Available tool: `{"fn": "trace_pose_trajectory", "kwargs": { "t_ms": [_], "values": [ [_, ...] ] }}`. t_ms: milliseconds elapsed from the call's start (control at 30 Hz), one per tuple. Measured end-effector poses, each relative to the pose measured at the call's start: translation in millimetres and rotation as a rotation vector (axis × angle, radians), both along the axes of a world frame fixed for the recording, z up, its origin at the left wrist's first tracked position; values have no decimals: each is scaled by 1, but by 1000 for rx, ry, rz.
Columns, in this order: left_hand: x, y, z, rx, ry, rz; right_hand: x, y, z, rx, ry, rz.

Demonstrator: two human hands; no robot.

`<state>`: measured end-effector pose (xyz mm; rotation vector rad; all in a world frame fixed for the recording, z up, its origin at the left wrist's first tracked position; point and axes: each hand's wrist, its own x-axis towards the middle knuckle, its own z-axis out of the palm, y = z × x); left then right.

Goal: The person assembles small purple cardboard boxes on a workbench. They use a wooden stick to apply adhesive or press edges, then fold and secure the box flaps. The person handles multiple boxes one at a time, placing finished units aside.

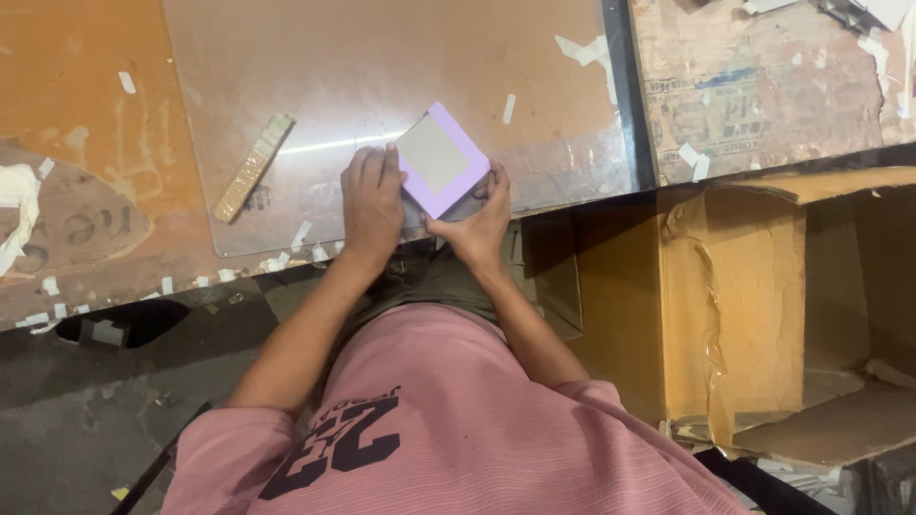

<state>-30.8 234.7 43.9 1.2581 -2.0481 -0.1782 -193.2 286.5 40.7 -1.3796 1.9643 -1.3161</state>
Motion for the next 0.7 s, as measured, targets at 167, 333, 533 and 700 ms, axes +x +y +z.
{"fn": "trace_pose_trajectory", "kwargs": {
  "t_ms": [167,333,533,700],
  "values": [
    [22,-12,-4,-115,-166,-148,-1,1,2,-24,22,19],
    [30,-23,0,-153,-175,-220,-1,0,4,49,51,-4],
    [36,-31,2,-117,-87,-306,-4,-5,3,76,101,-23],
    [45,-40,0,-123,-127,-362,-4,-9,4,128,82,-17]
  ]
}}
